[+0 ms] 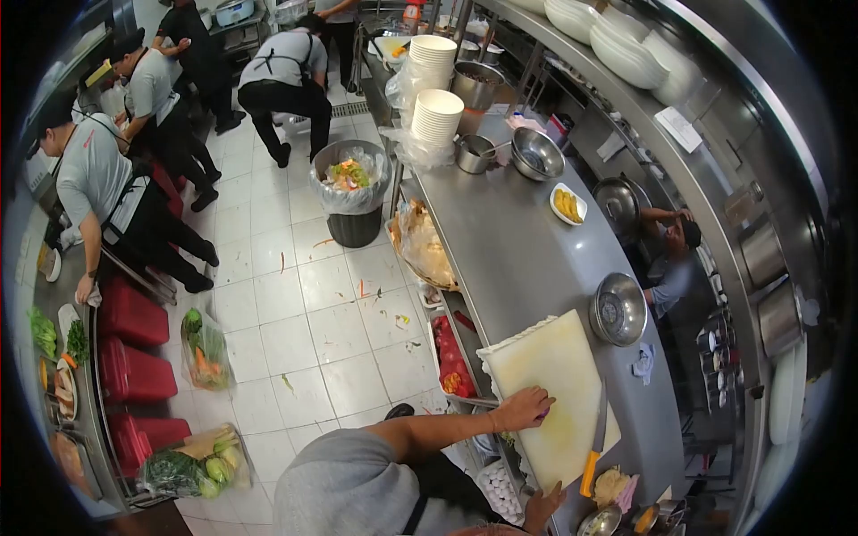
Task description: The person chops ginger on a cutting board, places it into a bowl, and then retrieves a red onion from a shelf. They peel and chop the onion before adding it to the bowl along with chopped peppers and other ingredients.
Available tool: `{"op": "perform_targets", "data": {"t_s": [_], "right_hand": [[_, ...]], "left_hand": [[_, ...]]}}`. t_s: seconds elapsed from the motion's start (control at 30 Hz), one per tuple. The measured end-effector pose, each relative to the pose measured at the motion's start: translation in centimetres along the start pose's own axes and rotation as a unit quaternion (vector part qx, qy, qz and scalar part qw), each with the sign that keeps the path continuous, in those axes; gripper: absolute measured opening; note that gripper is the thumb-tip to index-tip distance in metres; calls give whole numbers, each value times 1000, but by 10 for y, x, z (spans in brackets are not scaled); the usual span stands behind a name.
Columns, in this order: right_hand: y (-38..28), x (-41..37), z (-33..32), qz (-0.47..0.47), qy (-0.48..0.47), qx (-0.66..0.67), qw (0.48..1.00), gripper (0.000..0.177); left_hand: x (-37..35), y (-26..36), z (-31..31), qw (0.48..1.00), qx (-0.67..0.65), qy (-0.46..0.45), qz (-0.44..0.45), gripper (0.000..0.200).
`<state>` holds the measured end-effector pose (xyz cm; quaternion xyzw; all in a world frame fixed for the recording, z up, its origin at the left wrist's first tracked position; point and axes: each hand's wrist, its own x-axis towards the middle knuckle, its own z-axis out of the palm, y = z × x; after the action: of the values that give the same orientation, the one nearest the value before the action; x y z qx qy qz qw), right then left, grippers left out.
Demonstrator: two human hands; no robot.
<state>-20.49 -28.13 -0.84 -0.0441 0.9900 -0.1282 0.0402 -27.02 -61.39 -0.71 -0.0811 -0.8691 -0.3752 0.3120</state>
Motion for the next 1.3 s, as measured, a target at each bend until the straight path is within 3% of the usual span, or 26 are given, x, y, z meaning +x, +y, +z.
{"op": "perform_targets", "data": {"t_s": [0.1,0.17,0.2,0.23,0.27,0.3,0.33,0.43,0.53,0.63,0.67,0.73,0.8,0.9,0.93,1.03,1.13,1.3], "right_hand": [[-20,-10,-15,29,-19,19,999,71],[-3,-11,6,-21,71,73,995,63],[-11,-9,8,-85,113,56,988,57],[-7,-3,3,-134,80,80,985,68],[4,1,11,-182,105,3,978,69],[-6,0,4,-159,113,25,980,72],[-16,0,-4,-137,121,48,982,74],[-18,-4,-3,67,67,180,979,73],[-26,-25,-40,64,85,191,976,69],[0,-23,-40,27,203,111,973,56],[3,-13,-46,20,217,112,970,47],[11,26,-46,-24,219,100,970,46],[9,71,-34,-95,286,94,949,49],[0,113,-38,-85,189,116,972,51],[2,123,-38,-77,153,111,979,50],[8,113,-57,-41,52,151,986,48],[10,61,-100,3,-20,185,982,42],[33,-4,-90,16,-16,227,974,25]], "left_hand": [[-1,-3,8,1000,-6,-10,-10,42],[-5,-11,24,999,-37,-4,-17,34],[-5,-20,25,996,-9,-83,29,25],[-10,-22,33,998,-59,-15,7,21],[-7,-17,30,998,-36,-51,-19,21],[-4,-13,23,998,-23,-50,6,22],[-2,-11,22,996,-52,-59,-43,28],[8,1,11,999,-5,-46,-28,46],[1,3,12,999,13,-46,-21,50],[3,9,21,998,-2,-59,-32,51],[4,11,22,997,-8,-65,-37,52],[13,30,32,995,-43,-88,6,53],[19,52,54,989,-79,-123,27,61],[24,68,80,968,-105,-228,-6,70],[26,79,76,973,-76,-217,25,77],[20,67,61,970,-95,-224,3,76],[21,60,40,939,-104,-295,-144,70],[35,64,57,952,-86,-289,-41,47]]}}
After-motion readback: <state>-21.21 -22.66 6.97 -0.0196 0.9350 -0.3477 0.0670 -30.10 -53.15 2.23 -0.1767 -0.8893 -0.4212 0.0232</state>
